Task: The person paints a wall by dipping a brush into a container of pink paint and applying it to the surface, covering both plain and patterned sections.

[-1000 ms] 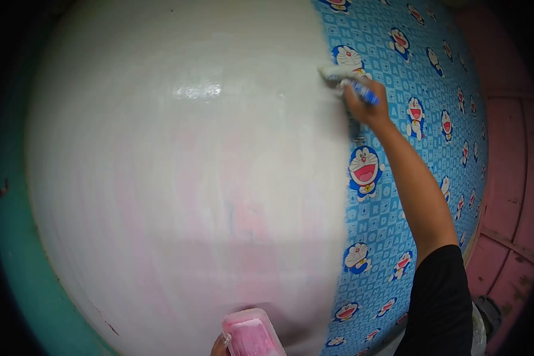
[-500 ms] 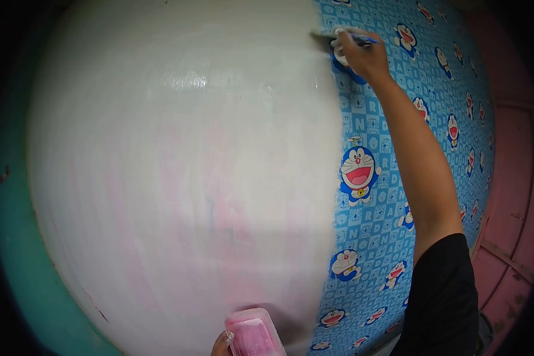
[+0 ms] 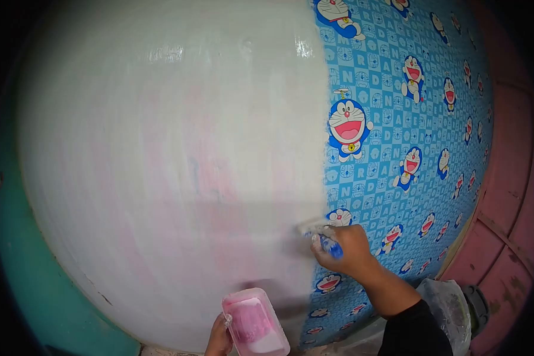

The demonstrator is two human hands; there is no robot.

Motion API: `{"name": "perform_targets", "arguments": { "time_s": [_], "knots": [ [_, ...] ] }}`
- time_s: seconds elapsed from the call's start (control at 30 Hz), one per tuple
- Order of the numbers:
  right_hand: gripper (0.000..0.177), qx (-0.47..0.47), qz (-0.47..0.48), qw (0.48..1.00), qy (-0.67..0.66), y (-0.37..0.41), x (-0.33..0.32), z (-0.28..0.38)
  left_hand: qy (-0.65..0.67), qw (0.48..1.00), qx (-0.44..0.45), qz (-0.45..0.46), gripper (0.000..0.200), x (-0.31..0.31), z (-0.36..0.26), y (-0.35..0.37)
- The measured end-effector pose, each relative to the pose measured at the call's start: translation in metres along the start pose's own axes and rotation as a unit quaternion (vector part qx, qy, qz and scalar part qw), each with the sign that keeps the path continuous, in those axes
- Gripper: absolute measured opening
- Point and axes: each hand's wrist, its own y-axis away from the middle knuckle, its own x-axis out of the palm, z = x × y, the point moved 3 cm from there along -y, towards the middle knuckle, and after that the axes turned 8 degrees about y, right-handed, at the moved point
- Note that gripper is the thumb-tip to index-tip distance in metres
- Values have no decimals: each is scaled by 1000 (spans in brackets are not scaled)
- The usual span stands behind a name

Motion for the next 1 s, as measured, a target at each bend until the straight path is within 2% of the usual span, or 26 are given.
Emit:
{"name": "perform_targets", "arguments": {
  "time_s": [0.1, 0.13, 0.2, 0.23, 0.27, 0.3, 0.33, 0.37, 0.4, 0.47, 0.5, 0.57, 0.6, 0.67, 0.7, 0.73, 0.8, 0.83, 0.87, 0.9, 0.97, 1.0],
  "knots": [
    [18, 79, 101, 988, -90, -20, -8, -11, -9, 1000, 4, -3, 73, 4, 0, 2],
    [21, 77, 119, 981, -129, -35, -14, -15, -21, 1000, 10, -2, 73, 5, 2, 1],
    [25, 185, 175, 959, -123, -77, -34, -26, -76, 997, 32, -3, 66, -3, 8, -3],
    [31, 169, 113, 971, -123, -104, -28, -49, -115, 992, 45, -5, 60, -12, 14, -7],
    [37, 166, 107, 974, -106, -136, -47, -53, -155, 986, 60, -8, 54, -18, 15, -11],
    [40, 144, 46, 988, -33, -170, -68, -55, -149, 987, 61, -14, 55, -14, 12, -13],
    [40, 126, -16, 991, -46, -199, -93, -51, -143, 988, 61, -20, 55, -9, 10, -12],
    [40, 146, -44, 986, -63, -227, -117, -44, -136, 988, 62, -28, 55, -5, 9, -9],
    [30, 131, -128, 980, -75, -256, -134, -46, -152, 986, 60, -40, 56, 4, 4, -6],
    [29, 101, -223, 963, -114, -300, -175, -39, -183, 979, 54, -68, 57, 19, -10, 1],
    [29, 88, -264, 953, -122, -314, -191, -32, -184, 979, 69, -53, 58, 7, -6, -4],
    [30, 23, -298, 936, -184, -339, -201, -29, -187, 978, 92, -25, 59, -27, 12, -14],
    [31, -7, -313, 925, -215, -346, -201, -29, -161, 982, 88, -37, 61, -22, 10, -9],
    [29, 2, -293, 933, -207, -352, -181, -46, -112, 989, 68, -65, 63, -3, -2, 5],
    [29, 11, -281, 938, -204, -345, -165, -49, -66, 994, 66, -62, 58, -2, -3, 8],
    [27, -50, -354, 930, -89, -321, -145, -53, -20, 996, 61, -60, 53, -3, -1, 9],
    [29, -153, -392, 906, 44, -247, -107, -41, 21, 997, 36, -59, 51, -9, 1, 19],
    [25, -79, -355, 932, 7, -211, -81, -45, 19, 998, 22, -54, 54, -11, 0, 22],
    [21, -48, -352, 934, 13, -173, -54, -48, 18, 999, 12, -47, 57, -10, -1, 24],
    [23, -25, -343, 939, 7, -130, -17, -63, 23, 998, 14, -49, 58, -10, -2, 27],
    [23, -42, -348, 936, -46, -41, 35, -56, 29, 998, 22, -54, 61, -9, -5, 30],
    [21, -4, -296, 954, -43, 2, 59, -52, 30, 998, 21, -57, 62, -11, -6, 31]
  ]
}}
